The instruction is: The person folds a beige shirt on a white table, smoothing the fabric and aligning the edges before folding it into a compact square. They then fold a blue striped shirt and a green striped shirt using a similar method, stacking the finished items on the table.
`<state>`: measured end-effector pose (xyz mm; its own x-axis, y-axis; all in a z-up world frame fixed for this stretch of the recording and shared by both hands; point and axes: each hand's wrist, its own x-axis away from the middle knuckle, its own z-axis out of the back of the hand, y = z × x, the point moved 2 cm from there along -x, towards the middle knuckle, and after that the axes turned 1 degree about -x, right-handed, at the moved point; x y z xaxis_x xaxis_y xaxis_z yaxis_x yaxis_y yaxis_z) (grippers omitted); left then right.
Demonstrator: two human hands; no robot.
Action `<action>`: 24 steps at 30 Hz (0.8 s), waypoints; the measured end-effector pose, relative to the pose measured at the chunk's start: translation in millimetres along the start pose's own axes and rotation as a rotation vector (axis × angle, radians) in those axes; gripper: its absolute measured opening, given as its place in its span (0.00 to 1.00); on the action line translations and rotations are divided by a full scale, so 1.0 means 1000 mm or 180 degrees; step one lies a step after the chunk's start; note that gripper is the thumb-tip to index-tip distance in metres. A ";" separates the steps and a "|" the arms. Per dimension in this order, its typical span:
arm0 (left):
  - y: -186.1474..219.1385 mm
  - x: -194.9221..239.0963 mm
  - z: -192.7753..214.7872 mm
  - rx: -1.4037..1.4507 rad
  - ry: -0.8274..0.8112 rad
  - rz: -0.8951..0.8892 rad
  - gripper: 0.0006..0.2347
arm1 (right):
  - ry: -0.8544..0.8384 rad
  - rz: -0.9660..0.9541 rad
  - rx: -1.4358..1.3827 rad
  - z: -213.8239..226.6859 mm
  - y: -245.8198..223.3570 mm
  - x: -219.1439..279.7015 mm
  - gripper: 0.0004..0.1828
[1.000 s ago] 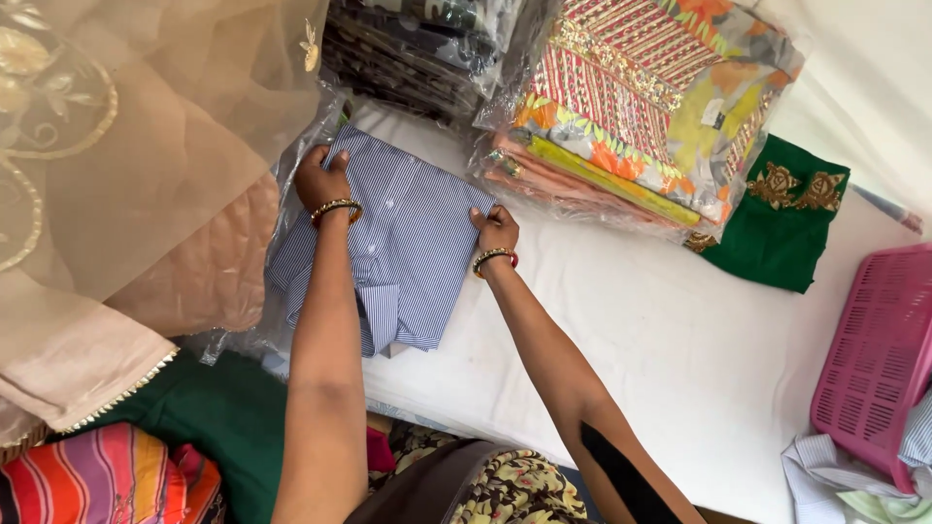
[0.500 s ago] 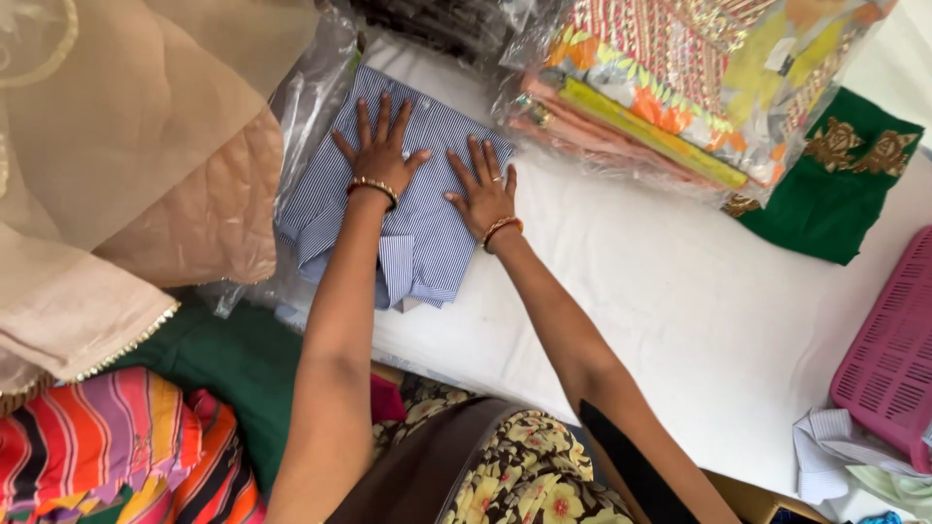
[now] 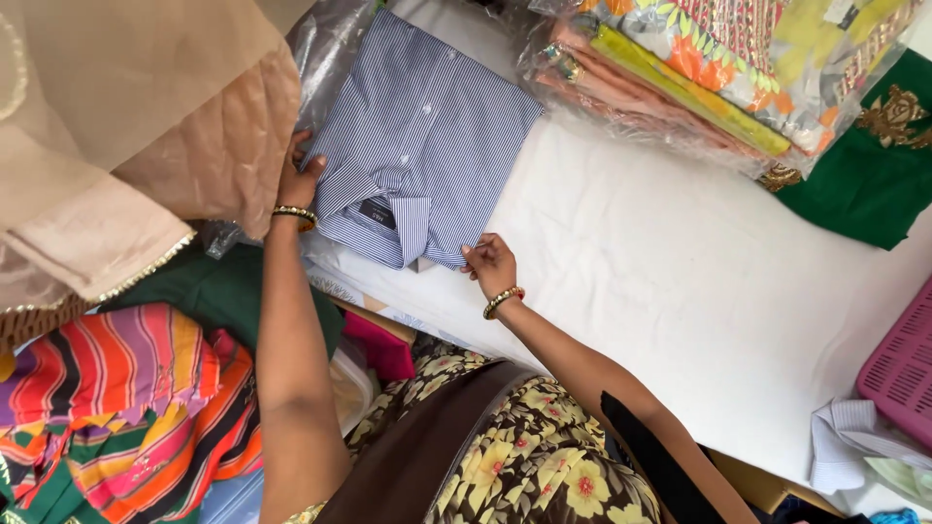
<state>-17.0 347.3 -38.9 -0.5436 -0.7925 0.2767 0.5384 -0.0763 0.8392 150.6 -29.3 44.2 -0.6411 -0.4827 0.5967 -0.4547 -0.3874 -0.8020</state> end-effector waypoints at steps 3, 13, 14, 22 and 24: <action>-0.018 -0.003 -0.006 -0.0185 0.0146 0.0486 0.25 | -0.0137 -0.0162 -0.0305 -0.005 0.015 -0.013 0.15; 0.140 0.064 0.005 -0.1904 0.0298 -0.0045 0.32 | -0.0500 -0.0047 0.0999 0.035 0.006 -0.003 0.17; 0.141 0.069 0.006 -0.2097 0.0525 -0.0280 0.29 | -0.0784 0.0247 0.1499 0.045 0.011 0.001 0.16; 0.260 0.172 -0.111 -0.1878 0.0126 -0.2650 0.18 | -0.1534 0.0402 0.3100 0.222 0.013 0.070 0.27; 0.267 0.198 -0.147 -0.2135 -0.0285 -0.2714 0.17 | -0.1402 0.0456 0.3062 0.276 -0.006 0.092 0.30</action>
